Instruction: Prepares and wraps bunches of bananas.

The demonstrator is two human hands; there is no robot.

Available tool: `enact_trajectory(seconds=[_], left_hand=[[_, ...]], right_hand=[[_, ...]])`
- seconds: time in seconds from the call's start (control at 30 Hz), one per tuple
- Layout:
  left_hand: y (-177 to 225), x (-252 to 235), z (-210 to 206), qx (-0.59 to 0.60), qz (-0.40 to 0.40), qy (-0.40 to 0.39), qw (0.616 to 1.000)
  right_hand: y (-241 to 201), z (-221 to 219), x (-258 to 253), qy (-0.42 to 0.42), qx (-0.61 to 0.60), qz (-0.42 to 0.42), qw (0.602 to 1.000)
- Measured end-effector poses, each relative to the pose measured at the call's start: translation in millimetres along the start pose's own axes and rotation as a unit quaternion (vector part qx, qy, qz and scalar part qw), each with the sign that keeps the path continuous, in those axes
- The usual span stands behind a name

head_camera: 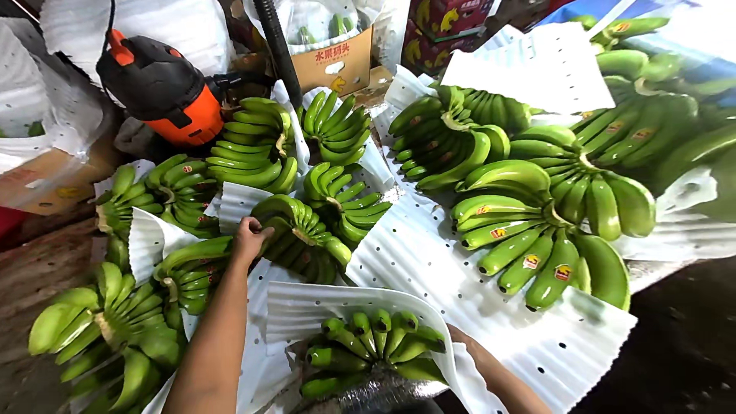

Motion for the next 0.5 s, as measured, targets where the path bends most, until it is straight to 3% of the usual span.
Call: enact_trajectory(seconds=[0.13, 0.2, 0.27, 0.33, 0.37, 0.43, 0.5], left_hand=[[-12.6, -6.9, 7.9, 0.110, 0.113, 0.041, 0.987], [-6.0, 7.0, 12.8, 0.051, 0.078, 0.082, 0.992], [14.4, 35.0, 19.1, -0.007, -0.021, 0.072, 0.997], [37.1, 76.4, 24.7, -0.068, -0.069, -0.029, 0.995], [44.5, 98.0, 27.0, -0.103, -0.058, -0.112, 0.987], [52.1, 135.6, 28.2, -0.180, -0.008, -0.257, 0.949], [46.4, 171.1, 25.6, -0.216, 0.011, -0.272, 0.938]], right_hand=[[3.5, 5.0, 2.8, 0.023, -0.014, 0.057, 0.998], [3.2, 6.5, 20.1, 0.116, -0.043, 0.120, 0.985], [-6.1, 7.5, 47.1, 0.301, 0.003, 0.231, 0.925], [-15.0, -2.7, 78.5, 0.454, 0.059, 0.336, 0.823], [-18.9, -13.9, 93.8, 0.457, 0.083, 0.372, 0.804], [-22.8, -47.7, 110.0, 0.345, 0.146, 0.413, 0.830], [-20.1, -89.9, 97.9, 0.238, 0.233, 0.395, 0.856]])
Point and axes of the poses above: each hand's wrist, its own x-axis away from the middle knuckle, its own z-axis out of the back of the hand, y = z × x, the point moved 1 cm from there along -x, towards the middle knuckle, and after that the axes turned 12 degrees about -z, right-handed, at the moved point
